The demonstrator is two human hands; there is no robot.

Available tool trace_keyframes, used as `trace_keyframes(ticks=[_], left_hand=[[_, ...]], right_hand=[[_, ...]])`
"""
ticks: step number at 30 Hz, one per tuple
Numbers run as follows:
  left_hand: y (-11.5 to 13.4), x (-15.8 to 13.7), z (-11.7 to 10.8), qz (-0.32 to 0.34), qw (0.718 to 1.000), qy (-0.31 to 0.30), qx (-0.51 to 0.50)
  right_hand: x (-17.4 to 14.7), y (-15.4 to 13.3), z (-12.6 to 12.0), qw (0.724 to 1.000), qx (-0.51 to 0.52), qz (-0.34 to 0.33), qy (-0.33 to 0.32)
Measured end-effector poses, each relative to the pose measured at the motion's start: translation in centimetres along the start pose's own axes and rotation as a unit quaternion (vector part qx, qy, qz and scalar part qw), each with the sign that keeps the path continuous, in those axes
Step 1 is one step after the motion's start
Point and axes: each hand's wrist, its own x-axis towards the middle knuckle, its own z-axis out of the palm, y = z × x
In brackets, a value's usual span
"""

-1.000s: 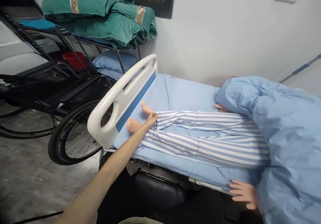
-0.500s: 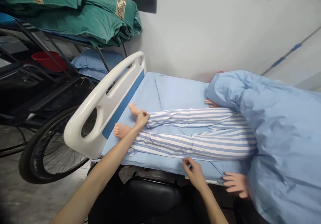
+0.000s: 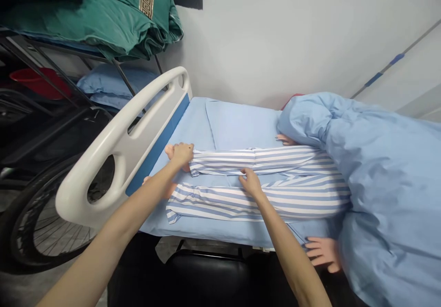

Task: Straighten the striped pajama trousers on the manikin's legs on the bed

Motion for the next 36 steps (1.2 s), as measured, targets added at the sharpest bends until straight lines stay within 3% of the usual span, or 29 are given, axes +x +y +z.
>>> trace_keyframes(ticks=[5,9,12,14,20,24,27,29,31,33,36], left_hand=[[-0.3,-0.8,1.2,0.074,0.993,-0.004,0.095],[0.2,-1.9,1.2,0.199,0.971,-0.026,0.128],[0.0,-2.7,1.6,0.205,0.96,-0.08,0.175],[-0.5,-3.1,1.9,0.195,0.957,-0.085,0.198],[-2.0,-3.6,1.8,0.214,0.96,-0.029,0.18],[-2.1,-5.1,1.2,0.212,0.973,0.019,0.084],[-2.4,-9.0,1.1,0.207,0.972,0.11,-0.022],[-3.2,-13.2,1.6,0.202,0.966,0.142,-0.079],[-4.5,-17.7,2.9,0.138,0.965,0.17,-0.141],[-6.0,-21.7,4.6,-0.013,0.951,0.228,-0.206],[-7.9,-24.8,6.7,-0.215,0.89,0.237,-0.325]], right_hand=[[1.6,-0.4,0.4,0.993,-0.091,-0.071,0.025],[4.8,-2.3,0.8,0.976,-0.162,-0.138,0.037],[6.9,-3.6,1.5,0.965,-0.213,-0.153,0.023],[7.9,-4.2,1.9,0.963,-0.227,-0.145,0.007],[9.3,-4.8,3.0,0.962,-0.24,-0.13,0.011],[9.1,-5.9,3.2,0.968,-0.219,-0.114,0.042],[6.6,-7.1,3.4,0.976,-0.161,-0.127,0.066],[3.6,-7.7,3.7,0.981,-0.11,-0.156,0.046],[-0.1,-7.9,4.1,0.979,-0.081,-0.187,0.011],[-3.5,-7.8,4.4,0.975,-0.096,-0.2,-0.007],[-7.1,-7.7,4.8,0.965,-0.172,-0.194,-0.029]])
